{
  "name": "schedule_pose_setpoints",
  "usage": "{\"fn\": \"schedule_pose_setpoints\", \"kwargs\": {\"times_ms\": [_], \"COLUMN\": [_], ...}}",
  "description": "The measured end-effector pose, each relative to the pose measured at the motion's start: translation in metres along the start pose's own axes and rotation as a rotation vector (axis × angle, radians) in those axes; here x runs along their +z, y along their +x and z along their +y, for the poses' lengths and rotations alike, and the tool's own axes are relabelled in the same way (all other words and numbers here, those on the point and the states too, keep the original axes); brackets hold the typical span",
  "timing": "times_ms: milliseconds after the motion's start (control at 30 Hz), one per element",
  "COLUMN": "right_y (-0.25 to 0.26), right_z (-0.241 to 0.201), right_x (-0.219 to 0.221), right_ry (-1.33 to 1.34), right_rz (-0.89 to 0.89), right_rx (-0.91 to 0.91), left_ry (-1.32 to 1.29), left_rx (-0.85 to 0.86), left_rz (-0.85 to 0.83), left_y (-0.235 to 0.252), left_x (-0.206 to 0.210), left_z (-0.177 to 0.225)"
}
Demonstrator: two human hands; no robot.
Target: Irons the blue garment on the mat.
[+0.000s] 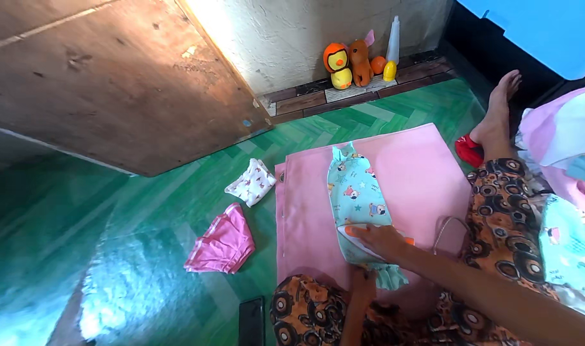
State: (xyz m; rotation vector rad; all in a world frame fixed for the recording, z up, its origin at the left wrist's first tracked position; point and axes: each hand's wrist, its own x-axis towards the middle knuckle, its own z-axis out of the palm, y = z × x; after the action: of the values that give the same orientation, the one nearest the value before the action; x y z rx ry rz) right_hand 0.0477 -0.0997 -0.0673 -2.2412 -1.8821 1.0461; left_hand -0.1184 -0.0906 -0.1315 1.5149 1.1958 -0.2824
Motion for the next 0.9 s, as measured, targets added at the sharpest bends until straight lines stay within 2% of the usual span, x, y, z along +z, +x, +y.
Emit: {"fn": "schedule_pose_setpoints", "kwargs": {"times_ms": [433,567,900], "right_y": [-0.016,-0.020,-0.034], "right_z": [0.036,0.057,0.103], "right_x": [-0.008,-0.010,-0.025], "right_ry": [-0.040,-0.077,-0.225], "right_rz": [-0.020,-0.036,-0.200], "right_rx": [0.004,-0.106,-0.437], "left_ry": [0.026,0.026,0.028], "left_rx": [-0.006,-0.005,-0.007], "left_rz": [0.002,0.005,0.012], "left_y": [0.000,0.000,0.001], "left_x": [0.000,0.000,-0.001], "left_z": [0.000,0.000,0.000]}}
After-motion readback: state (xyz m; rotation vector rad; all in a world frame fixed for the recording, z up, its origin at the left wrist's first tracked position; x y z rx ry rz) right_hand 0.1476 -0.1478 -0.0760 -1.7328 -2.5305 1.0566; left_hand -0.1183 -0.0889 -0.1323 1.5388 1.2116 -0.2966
